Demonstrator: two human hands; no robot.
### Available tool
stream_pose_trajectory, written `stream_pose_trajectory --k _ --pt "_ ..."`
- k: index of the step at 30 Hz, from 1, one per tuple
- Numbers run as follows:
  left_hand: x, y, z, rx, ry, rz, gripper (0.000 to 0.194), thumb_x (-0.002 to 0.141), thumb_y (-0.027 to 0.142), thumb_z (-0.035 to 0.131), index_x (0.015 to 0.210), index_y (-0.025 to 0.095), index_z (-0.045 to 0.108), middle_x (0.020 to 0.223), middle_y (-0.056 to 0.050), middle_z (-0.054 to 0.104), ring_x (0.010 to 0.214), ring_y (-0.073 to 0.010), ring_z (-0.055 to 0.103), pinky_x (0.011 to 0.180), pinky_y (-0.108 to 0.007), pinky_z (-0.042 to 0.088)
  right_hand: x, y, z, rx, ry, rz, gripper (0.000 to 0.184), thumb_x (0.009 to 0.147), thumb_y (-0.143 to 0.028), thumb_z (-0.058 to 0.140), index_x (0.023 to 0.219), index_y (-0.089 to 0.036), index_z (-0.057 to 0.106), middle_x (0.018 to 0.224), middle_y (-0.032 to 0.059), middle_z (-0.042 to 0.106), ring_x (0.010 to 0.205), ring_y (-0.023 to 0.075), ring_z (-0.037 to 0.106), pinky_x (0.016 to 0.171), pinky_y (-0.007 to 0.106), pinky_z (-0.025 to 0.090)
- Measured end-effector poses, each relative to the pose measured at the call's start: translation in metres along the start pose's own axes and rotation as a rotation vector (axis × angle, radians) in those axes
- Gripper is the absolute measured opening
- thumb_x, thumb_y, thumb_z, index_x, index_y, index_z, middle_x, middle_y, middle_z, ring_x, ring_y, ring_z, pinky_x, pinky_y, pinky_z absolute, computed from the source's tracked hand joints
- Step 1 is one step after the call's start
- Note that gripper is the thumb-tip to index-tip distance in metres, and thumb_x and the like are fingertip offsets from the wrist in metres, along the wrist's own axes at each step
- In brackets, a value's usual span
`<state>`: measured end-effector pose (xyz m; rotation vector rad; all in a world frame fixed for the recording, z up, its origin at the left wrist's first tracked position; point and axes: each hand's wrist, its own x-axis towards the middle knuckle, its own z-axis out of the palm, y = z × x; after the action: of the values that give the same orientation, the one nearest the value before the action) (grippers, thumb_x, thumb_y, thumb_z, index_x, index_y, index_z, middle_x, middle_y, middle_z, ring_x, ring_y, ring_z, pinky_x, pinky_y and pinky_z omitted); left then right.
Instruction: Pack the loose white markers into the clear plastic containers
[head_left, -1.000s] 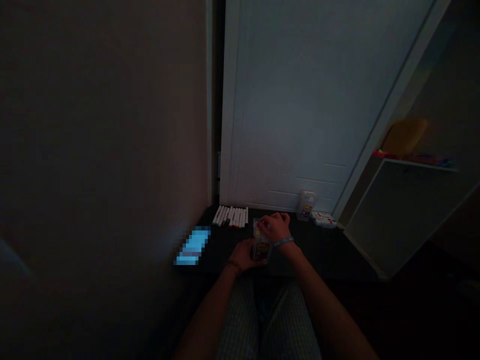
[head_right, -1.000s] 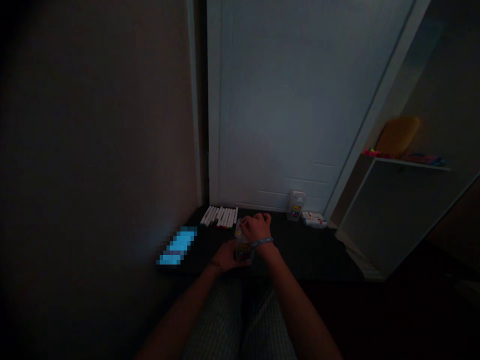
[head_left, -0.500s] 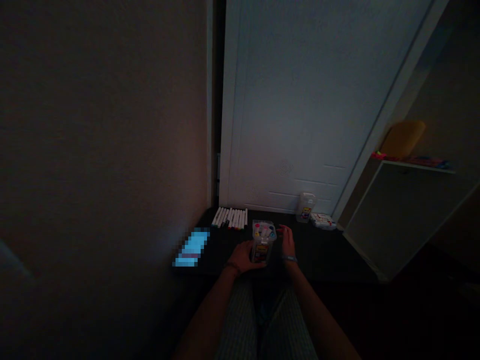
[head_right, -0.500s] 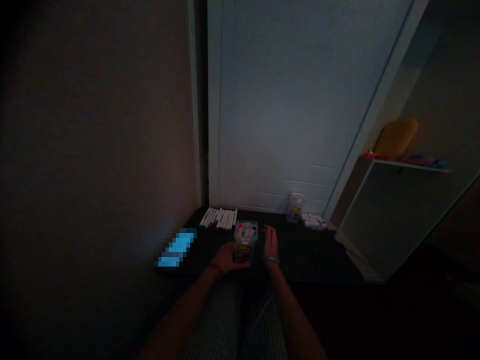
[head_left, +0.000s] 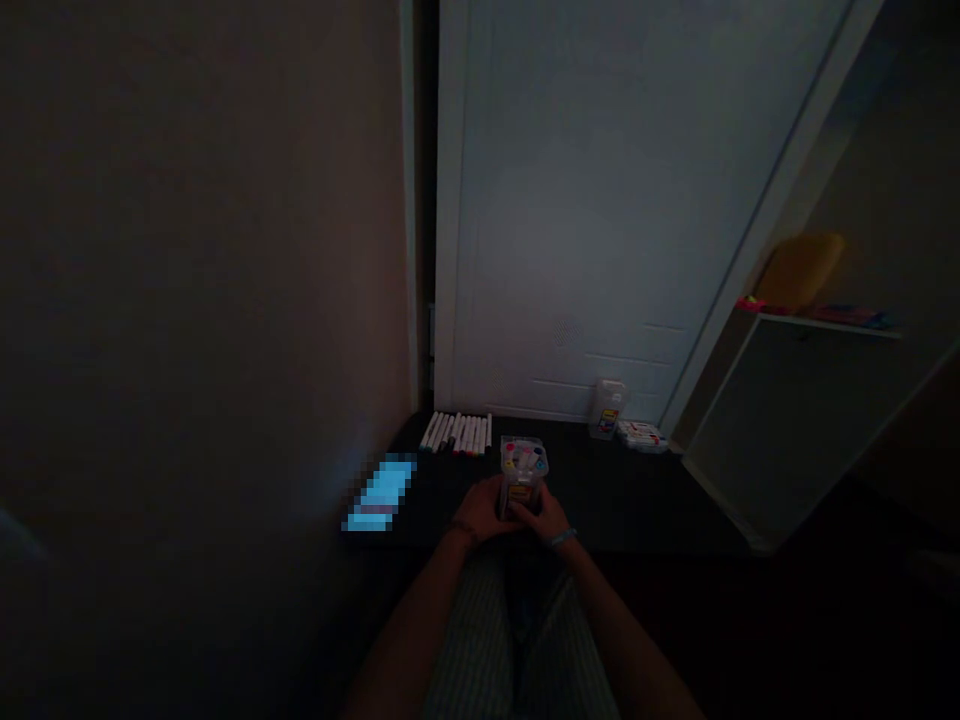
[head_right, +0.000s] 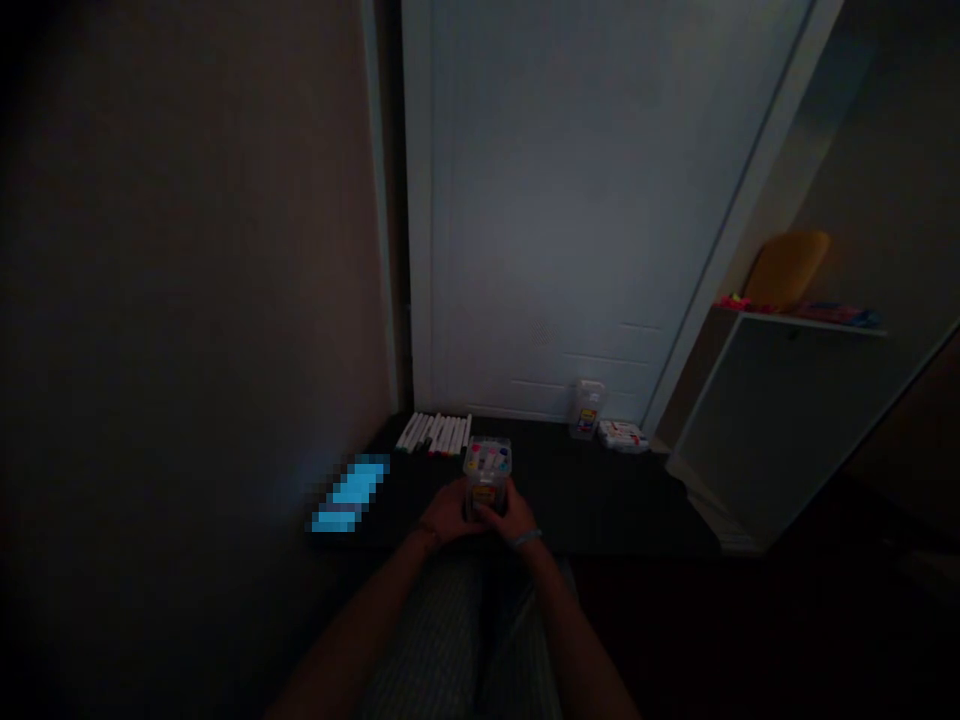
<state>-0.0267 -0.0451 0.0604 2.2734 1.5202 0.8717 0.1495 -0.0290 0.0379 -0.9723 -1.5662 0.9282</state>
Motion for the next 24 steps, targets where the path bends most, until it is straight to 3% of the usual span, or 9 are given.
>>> stream_pose_trajectory --k 5,13,24 --pt "0.002 -0.007 0.005 -0.002 0.015 0.026 0.078 0.060 0.055 0.076 0.125 0.023 0.050 0.122 -0.008 0.060 0.113 -0.0300 0.055 0.097 -0.039 0.040 0.002 -0.001 0.000 0.091 0.040 0.013 0.049 0.062 -0.038 0.078 0.106 -0.025 0.061 0.099 0.0025 0.070 0.093 0.0231 0.066 0.086 0.038 0.049" --pt "0.006 -0.025 0.019 0.105 -0.030 -0.021 0.080 0.066 0.067 0.066 0.127 0.018 0.052 0.135 -0.016 0.051 0.128 -0.0356 0.043 0.106 -0.045 0.032 0.002 -0.002 0.000 0.116 0.055 -0.014 0.048 0.061 -0.036 0.078 0.103 -0.025 0.058 0.101 0.0027 0.070 0.095 0.0226 0.066 0.085 0.037 0.051" --pt "0.006 -0.028 0.022 0.134 -0.018 0.000 0.080 0.068 0.070 0.062 0.128 0.018 0.052 0.134 -0.015 0.052 0.126 -0.0355 0.045 0.105 -0.045 0.033 0.003 0.005 -0.001 -0.007 0.014 -0.056 0.053 0.066 -0.038 0.076 0.111 -0.021 0.053 0.106 0.0065 0.068 0.098 0.0234 0.066 0.087 0.037 0.052"
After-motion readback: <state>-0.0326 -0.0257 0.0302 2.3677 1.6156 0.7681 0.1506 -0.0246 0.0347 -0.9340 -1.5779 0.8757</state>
